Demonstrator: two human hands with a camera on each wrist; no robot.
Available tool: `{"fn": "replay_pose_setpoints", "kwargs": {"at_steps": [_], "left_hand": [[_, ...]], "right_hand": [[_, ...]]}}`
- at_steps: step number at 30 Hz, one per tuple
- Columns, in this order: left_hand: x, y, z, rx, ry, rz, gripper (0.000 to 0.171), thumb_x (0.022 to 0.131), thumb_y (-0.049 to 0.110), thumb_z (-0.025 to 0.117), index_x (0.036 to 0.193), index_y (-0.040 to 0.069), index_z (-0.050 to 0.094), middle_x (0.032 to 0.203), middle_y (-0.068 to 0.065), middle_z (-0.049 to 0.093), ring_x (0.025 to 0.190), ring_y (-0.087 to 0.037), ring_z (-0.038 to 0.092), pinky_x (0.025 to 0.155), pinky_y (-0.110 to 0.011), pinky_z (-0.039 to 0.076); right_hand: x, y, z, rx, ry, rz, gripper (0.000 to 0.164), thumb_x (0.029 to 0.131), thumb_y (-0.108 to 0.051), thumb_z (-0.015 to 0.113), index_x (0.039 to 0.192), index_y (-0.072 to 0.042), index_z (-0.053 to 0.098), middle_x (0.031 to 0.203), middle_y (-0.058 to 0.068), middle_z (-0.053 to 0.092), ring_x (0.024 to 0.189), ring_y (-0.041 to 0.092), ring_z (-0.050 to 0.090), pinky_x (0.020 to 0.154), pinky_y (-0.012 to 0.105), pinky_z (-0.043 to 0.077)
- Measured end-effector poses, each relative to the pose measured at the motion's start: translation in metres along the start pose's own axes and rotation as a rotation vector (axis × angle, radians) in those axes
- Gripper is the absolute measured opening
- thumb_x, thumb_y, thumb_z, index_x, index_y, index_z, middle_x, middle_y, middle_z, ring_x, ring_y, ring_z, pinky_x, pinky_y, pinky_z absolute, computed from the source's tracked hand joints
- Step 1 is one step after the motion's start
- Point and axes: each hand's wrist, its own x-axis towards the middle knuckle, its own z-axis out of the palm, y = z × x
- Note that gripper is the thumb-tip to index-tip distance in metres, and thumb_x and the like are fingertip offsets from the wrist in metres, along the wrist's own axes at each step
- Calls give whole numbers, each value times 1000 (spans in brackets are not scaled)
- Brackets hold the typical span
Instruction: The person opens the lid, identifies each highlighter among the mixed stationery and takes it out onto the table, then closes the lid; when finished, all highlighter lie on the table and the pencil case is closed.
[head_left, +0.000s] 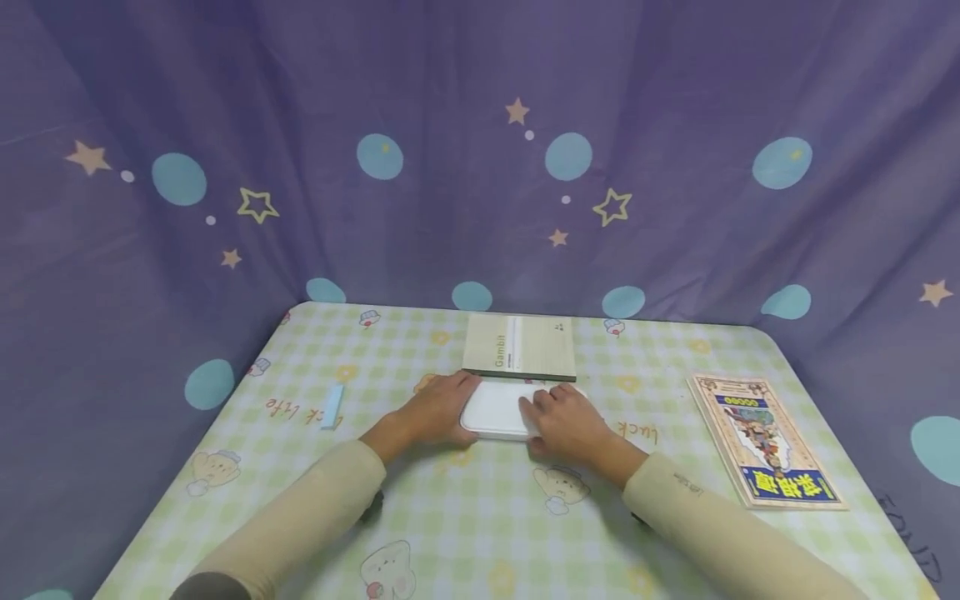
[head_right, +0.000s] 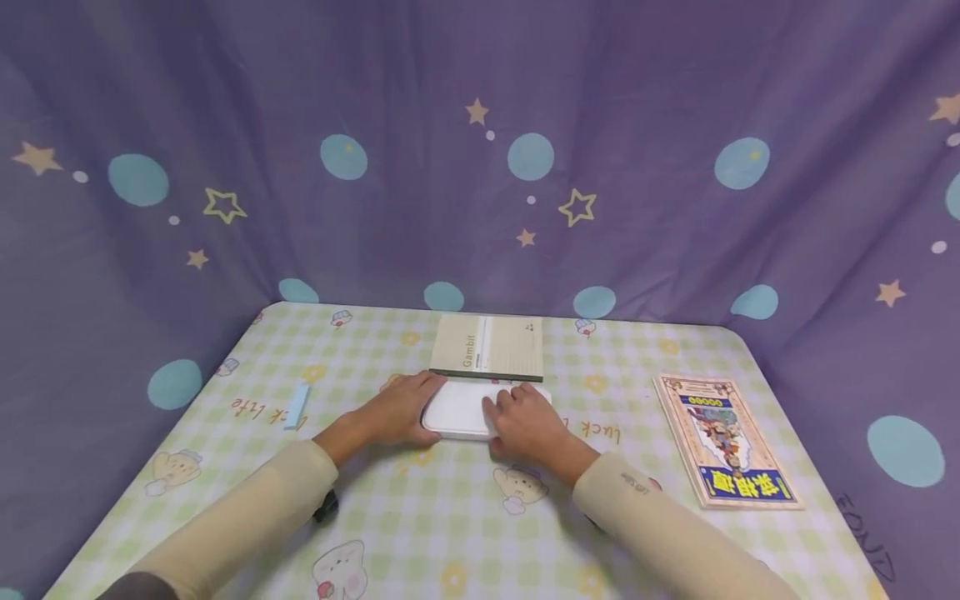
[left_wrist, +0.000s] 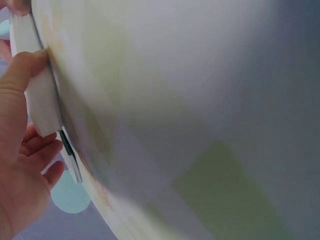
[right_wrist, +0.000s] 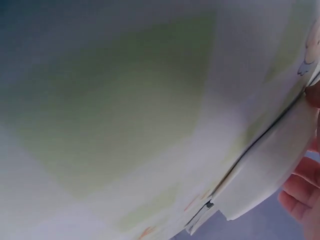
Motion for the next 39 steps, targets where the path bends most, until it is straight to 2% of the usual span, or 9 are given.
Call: {"fn": "replay_pose_setpoints", "kwargs": {"at_steps": [3,9,16,21,26,32,39], "left_hand": [[5,2,-2,16,-1,-9,92,71,46,84,143,1,49,138,-15,59,123,-31,61,107,-49,45],[4,2,-1,11,-31,-27,94,71,45,84,145,0,47,140,-16,58,125,-32,60,104,-50,46],[2,2,-6,-11,-38,-51,95,71,46,85,145,1,47,141,-15,58,129,-30,58,101,-51,45],[2,2,-4,-29,-44,-48,95,72,48,85,147,4,45,142,-12,58,131,-28,57,101,-51,45],[1,0,-2,-33,-39,-43,99,72,48,85,149,2,44,142,-13,58,130,-28,57,100,-51,45],[1,-2,1,-38,-35,-31,100,73,49,84,151,3,41,144,-13,56,133,-28,55,103,-51,43],[-1,-2,-1,-78,-62,-36,105,76,48,85,155,-1,36,148,-17,53,138,-32,51,106,-53,40]], "right_hand": [[0,4,0,-19,23,-16,59,81,-49,72,125,-11,66,99,5,71,83,25,66,84,40,51],[0,10,6,-17,122,-69,54,78,-52,73,117,-15,69,94,3,73,75,24,66,76,39,49],[0,13,-2,4,68,-35,54,80,-56,71,122,-22,70,109,2,76,89,24,71,90,42,50],[-2,17,-6,-9,105,-40,54,78,-59,75,120,-26,72,107,-1,77,88,22,72,87,41,52],[-3,20,-9,20,64,-24,50,80,-57,76,119,-27,72,111,-3,77,95,22,71,88,41,52],[-10,25,-16,66,39,4,42,81,-50,80,114,-25,73,110,-3,77,98,21,72,89,42,50],[-23,41,-23,107,66,-13,35,81,-38,83,113,-28,76,106,-5,78,94,17,73,83,42,54]]}}
